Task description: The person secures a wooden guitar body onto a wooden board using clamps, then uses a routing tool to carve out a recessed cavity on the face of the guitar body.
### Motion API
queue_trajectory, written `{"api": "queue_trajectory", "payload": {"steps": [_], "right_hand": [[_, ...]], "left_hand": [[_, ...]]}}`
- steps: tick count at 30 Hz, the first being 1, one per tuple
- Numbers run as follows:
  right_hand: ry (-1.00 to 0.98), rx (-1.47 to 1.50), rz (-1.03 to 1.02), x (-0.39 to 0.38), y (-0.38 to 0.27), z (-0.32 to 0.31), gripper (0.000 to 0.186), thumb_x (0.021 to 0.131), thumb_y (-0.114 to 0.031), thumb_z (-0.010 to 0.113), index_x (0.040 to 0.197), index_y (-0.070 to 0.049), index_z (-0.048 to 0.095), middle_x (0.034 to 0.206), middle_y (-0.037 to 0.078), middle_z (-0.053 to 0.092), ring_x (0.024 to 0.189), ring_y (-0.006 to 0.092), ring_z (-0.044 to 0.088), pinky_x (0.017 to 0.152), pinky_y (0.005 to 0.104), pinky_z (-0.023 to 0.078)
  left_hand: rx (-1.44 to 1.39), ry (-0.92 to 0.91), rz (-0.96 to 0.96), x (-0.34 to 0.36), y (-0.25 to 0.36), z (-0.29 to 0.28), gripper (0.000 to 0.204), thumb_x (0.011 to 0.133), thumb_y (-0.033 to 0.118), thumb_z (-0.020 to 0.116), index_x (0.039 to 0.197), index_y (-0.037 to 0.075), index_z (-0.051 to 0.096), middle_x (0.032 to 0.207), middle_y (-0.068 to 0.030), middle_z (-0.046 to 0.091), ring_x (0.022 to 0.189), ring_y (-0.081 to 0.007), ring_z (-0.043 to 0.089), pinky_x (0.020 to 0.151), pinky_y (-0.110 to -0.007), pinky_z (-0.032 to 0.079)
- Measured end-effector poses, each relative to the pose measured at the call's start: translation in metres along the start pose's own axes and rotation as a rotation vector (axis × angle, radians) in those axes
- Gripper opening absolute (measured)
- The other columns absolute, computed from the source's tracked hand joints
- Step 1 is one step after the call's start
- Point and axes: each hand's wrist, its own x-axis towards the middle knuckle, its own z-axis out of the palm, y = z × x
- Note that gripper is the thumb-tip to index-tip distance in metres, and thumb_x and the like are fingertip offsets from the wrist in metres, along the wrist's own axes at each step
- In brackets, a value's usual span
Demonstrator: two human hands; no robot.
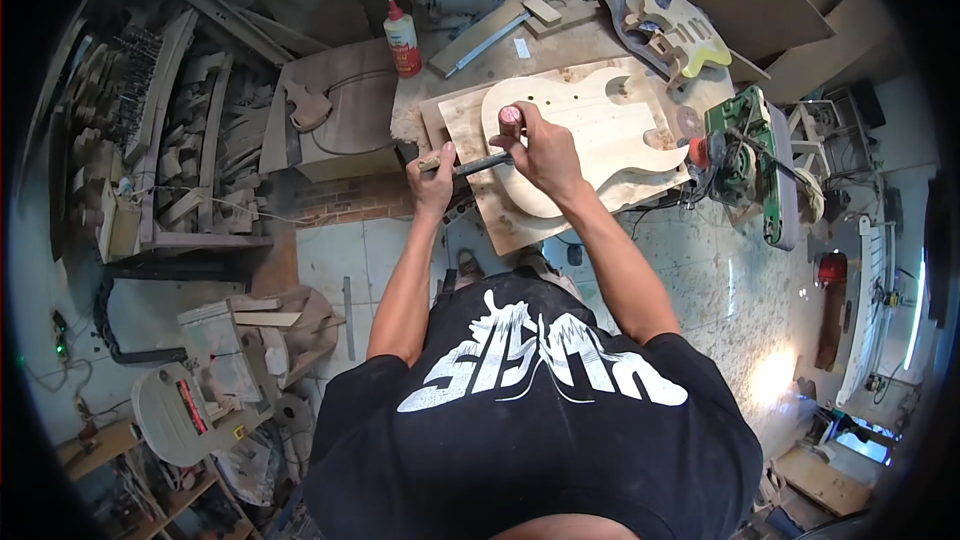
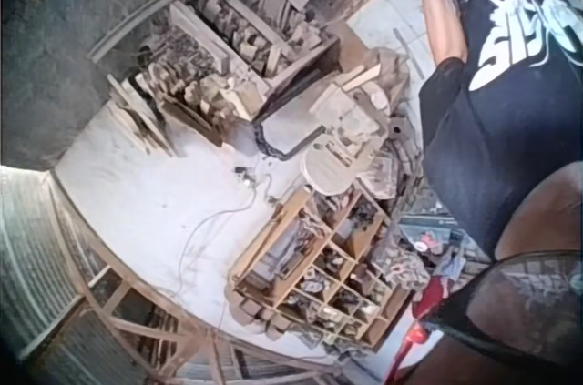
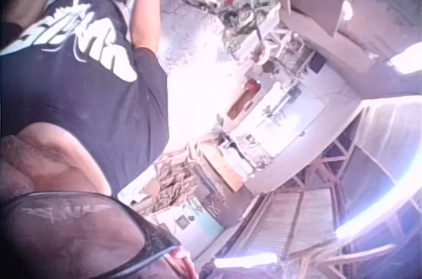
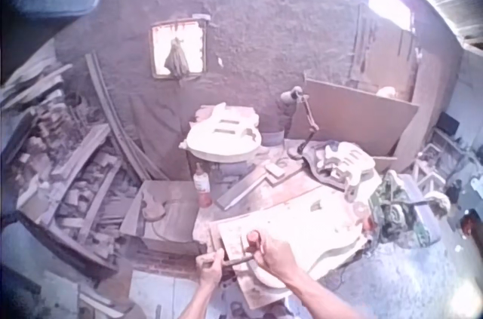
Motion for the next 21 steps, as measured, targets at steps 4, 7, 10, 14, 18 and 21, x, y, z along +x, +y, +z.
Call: {"api": "queue_trajectory", "payload": {"steps": [4, 7, 10, 14, 18, 21], "right_hand": [[-0.069, 0.128, 0.11, -0.004, 0.017, -0.005, 0.041, 0.079, -0.019, 0.081, 0.105, -0.002, 0.053, 0.077, 0.013, 0.069, 0.071, 0.0257, 0.071, 0.062, 0.0363, 0.053], [-0.101, 0.469, 0.012, 0.011, 0.02, -0.016, 0.049, 0.078, -0.018, 0.08, 0.116, 0.0, 0.054, 0.107, 0.013, 0.066, 0.097, 0.0197, 0.066, 0.087, 0.036, 0.051], [-0.325, 0.649, 0.055, 0.028, 0.027, -0.016, 0.045, 0.081, -0.013, 0.077, 0.117, -0.001, 0.054, 0.106, 0.01, 0.066, 0.093, 0.0183, 0.064, 0.089, 0.0362, 0.051], [-0.429, 0.503, 0.061, 0.022, 0.036, 0.001, 0.031, 0.085, 0.001, 0.067, 0.113, -0.002, 0.054, 0.097, 0.01, 0.067, 0.087, 0.0193, 0.066, 0.081, 0.0354, 0.052], [0.025, 0.182, 0.002, -0.009, 0.006, 0.019, 0.031, 0.086, -0.001, 0.068, 0.111, -0.003, 0.05, 0.086, 0.014, 0.066, 0.076, 0.0311, 0.068, 0.067, 0.0383, 0.053], [0.098, 0.128, 0.114, -0.01, 0.0, 0.022, 0.033, 0.087, -0.005, 0.07, 0.113, -0.003, 0.05, 0.089, 0.014, 0.067, 0.078, 0.0274, 0.067, 0.07, 0.0355, 0.053]], "left_hand": [[0.045, -0.013, -0.012, -0.003, 0.005, 0.0, 0.044, 0.095, 0.024, 0.064, 0.057, 0.005, 0.056, 0.052, 0.0037, 0.048, 0.049, -0.006, 0.042, 0.048, -0.026, 0.033], [-0.025, 0.014, 0.004, -0.002, 0.001, 0.001, 0.043, 0.095, 0.022, 0.064, 0.057, 0.005, 0.056, 0.053, 0.0044, 0.048, 0.049, -0.0052, 0.042, 0.048, -0.026, 0.032], [-0.067, 0.001, -0.02, 0.0, -0.003, 0.002, 0.042, 0.095, 0.021, 0.064, 0.057, 0.006, 0.056, 0.054, 0.0051, 0.049, 0.049, -0.0045, 0.042, 0.048, -0.025, 0.032], [-0.083, -0.007, -0.018, 0.002, -0.006, 0.002, 0.041, 0.096, 0.019, 0.064, 0.057, 0.006, 0.056, 0.055, 0.0057, 0.049, 0.05, -0.004, 0.042, 0.048, -0.024, 0.031], [-0.037, -0.01, -0.032, 0.001, -0.007, -0.003, 0.041, 0.094, 0.025, 0.065, 0.061, 0.002, 0.06, 0.054, 0.0014, 0.052, 0.049, -0.0077, 0.046, 0.049, -0.028, 0.036], [0.037, -0.032, -0.024, 0.002, -0.006, -0.003, 0.041, 0.092, 0.03, 0.066, 0.065, -0.001, 0.065, 0.053, -0.0034, 0.056, 0.049, -0.0117, 0.052, 0.052, -0.031, 0.041]]}}
